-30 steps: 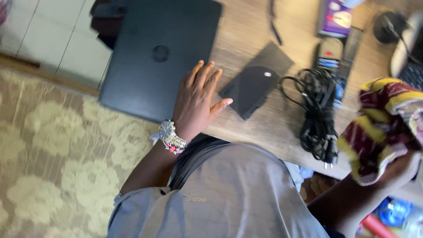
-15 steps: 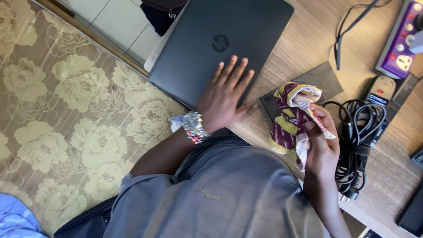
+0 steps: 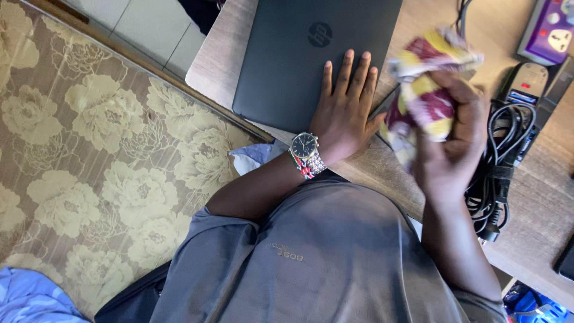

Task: The person handles a coiled charger cable, a wall adapter, and a phone on a desk, then inserts batteries into a rectangular power device and a small charger unit. They then wipe a closed laptop with a cloth, open its back panel, and hold the panel while touching the exposed internals.

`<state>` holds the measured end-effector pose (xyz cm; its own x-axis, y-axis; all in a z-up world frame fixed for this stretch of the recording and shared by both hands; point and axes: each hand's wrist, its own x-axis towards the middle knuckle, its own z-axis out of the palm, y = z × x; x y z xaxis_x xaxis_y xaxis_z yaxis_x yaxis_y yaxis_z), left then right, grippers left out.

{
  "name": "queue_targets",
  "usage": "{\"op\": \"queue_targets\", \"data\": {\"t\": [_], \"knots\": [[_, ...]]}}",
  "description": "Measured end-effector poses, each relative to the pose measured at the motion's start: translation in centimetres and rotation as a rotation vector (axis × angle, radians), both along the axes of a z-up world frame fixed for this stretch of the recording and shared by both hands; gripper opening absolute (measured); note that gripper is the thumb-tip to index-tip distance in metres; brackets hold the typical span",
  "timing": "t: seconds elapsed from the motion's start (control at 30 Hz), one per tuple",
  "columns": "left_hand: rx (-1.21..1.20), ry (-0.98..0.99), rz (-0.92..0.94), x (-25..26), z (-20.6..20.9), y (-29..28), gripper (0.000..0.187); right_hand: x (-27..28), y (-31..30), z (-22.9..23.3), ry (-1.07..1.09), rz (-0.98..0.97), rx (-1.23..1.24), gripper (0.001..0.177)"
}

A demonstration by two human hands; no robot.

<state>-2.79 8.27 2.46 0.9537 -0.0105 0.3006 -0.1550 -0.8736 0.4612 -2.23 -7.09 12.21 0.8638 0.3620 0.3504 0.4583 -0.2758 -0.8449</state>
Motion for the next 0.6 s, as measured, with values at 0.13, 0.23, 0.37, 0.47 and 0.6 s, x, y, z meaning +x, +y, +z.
{"op": "queue_targets", "data": {"t": [0.13, 0.23, 0.37, 0.47, 0.6], "knots": [[0.136, 0.199, -0.116, -0.9, 0.7, -0.3, 0.071, 1.8, 4.1, 1.2, -0.517, -0.018, -0.377, 0.036], [0.057, 0.178, -0.275, -1.9, 0.2, 1.4, 0.057, 5.0, 7.1, -0.4, -0.365, 0.137, -0.446, 0.038], [-0.307, 0.027, -0.458, -2.7, -0.8, 7.2, 0.045, 7.1, 7.9, -4.8, -0.480, 0.254, -0.686, 0.051], [-0.492, 0.277, -0.226, -4.3, -0.9, 12.8, 0.030, 6.8, 7.4, -6.8, -0.469, 0.271, -0.650, 0.053], [-0.101, -0.073, 0.083, -3.5, -1.4, 14.6, 0.046, 5.3, 8.2, -6.6, -0.505, 0.410, -0.586, 0.049]]}}
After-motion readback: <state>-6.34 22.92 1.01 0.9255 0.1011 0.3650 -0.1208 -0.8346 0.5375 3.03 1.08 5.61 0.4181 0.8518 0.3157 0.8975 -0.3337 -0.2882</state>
